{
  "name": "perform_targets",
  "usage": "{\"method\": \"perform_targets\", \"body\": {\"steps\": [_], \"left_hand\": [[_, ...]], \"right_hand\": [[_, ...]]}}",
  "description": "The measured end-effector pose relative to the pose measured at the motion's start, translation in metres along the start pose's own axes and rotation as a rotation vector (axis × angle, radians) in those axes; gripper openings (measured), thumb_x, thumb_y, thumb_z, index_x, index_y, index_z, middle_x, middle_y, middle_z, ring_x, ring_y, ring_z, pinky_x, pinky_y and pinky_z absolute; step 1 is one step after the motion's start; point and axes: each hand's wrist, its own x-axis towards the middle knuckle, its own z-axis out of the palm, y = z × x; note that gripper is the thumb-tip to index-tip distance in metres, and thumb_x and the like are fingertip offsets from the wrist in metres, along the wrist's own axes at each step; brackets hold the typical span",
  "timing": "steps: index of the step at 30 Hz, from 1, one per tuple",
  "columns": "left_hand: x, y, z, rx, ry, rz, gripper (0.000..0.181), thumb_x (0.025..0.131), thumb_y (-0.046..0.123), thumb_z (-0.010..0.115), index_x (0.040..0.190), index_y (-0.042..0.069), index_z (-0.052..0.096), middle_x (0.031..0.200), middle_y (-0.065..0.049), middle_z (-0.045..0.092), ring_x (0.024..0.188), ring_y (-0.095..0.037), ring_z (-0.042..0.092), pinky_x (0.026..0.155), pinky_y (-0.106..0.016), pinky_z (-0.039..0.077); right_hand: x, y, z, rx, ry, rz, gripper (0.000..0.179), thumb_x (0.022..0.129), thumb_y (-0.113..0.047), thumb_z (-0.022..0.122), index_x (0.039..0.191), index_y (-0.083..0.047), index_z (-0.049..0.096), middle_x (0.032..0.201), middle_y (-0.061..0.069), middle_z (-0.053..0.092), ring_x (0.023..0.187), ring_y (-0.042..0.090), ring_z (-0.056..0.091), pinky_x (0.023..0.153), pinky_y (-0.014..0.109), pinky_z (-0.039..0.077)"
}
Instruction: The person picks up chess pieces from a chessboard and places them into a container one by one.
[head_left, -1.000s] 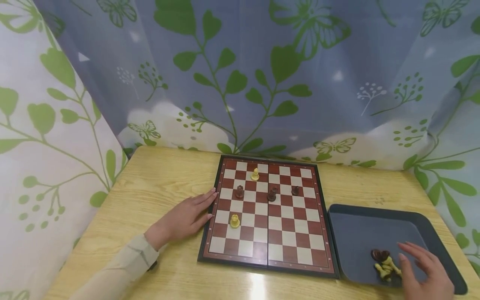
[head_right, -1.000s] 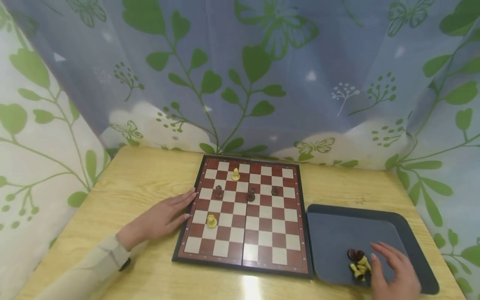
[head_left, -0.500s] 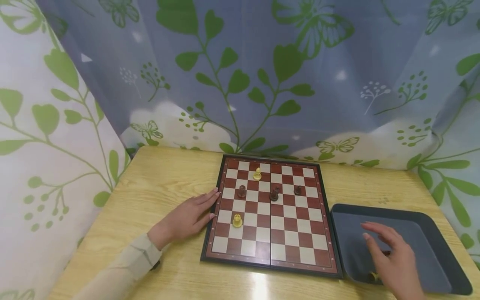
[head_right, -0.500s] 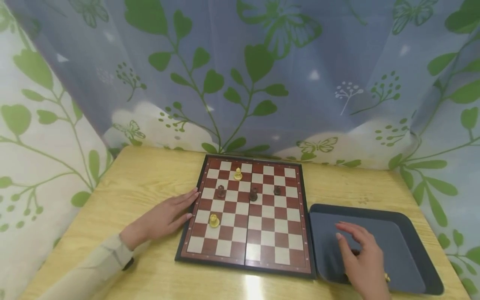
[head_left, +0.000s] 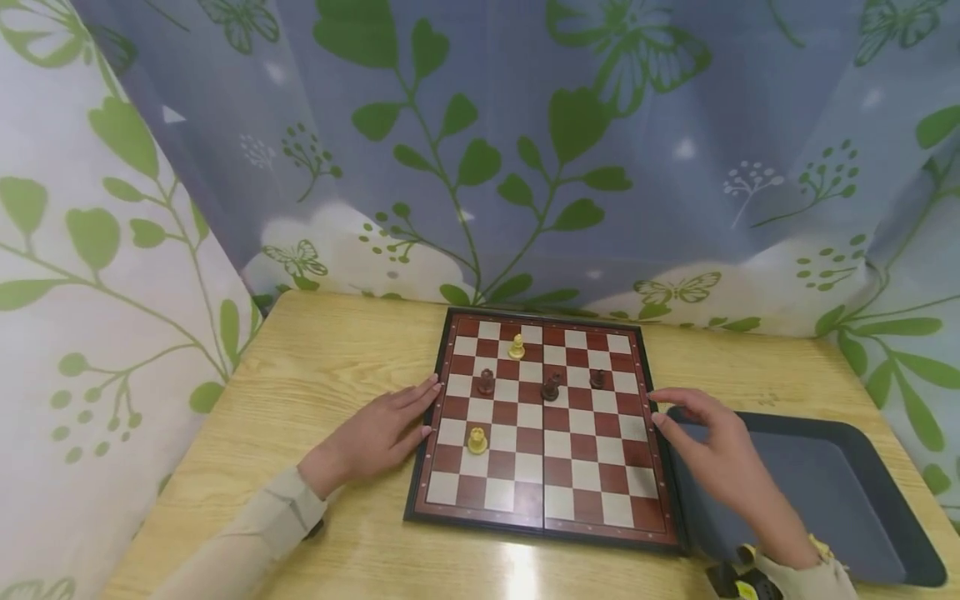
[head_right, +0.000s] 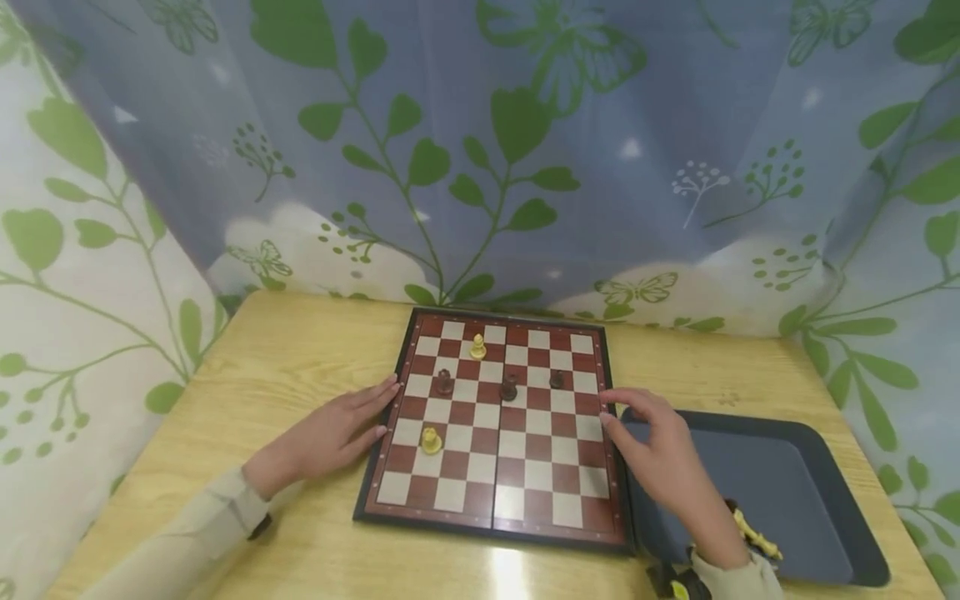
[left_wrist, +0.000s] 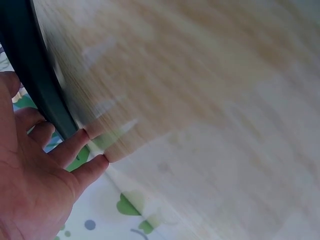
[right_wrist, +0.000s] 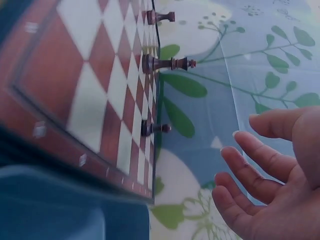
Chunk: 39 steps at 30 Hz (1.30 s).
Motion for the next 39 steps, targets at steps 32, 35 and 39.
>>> {"method": "perform_targets", "body": {"steps": [32,35,39], "left_hand": [[0.001,0.002,-0.001,-0.021,-0.002,0.003,0.062,0.108,0.037,0.048,0.159,0.007,0.032,0.166,-0.008,0.028,0.145,-0.037,0.042,0.118,-0.055,0.037],[0.0,0.003,-0.001,-0.024,-0.005,0.005,0.062,0.108,0.037,0.048,0.159,0.006,0.032,0.166,-0.009,0.028,0.145,-0.037,0.042,0.117,-0.055,0.038],[0.002,0.003,-0.002,-0.014,0.008,0.011,0.061,0.108,0.037,0.048,0.159,0.008,0.033,0.166,-0.008,0.03,0.145,-0.035,0.043,0.117,-0.055,0.038]], "right_hand": [[0.083,0.023,0.033,-0.038,-0.311,-0.077,0.036,0.1,-0.008,0.063,0.131,0.01,0.061,0.137,0.032,0.057,0.132,0.051,0.048,0.105,0.065,0.045],[0.085,0.023,0.032,-0.044,-0.311,-0.1,0.033,0.099,-0.006,0.064,0.128,0.009,0.063,0.134,0.031,0.06,0.129,0.05,0.051,0.104,0.064,0.046],[0.089,0.025,0.032,-0.049,-0.303,-0.121,0.029,0.098,-0.003,0.064,0.124,0.007,0.067,0.128,0.028,0.064,0.126,0.048,0.055,0.102,0.064,0.048]]}}
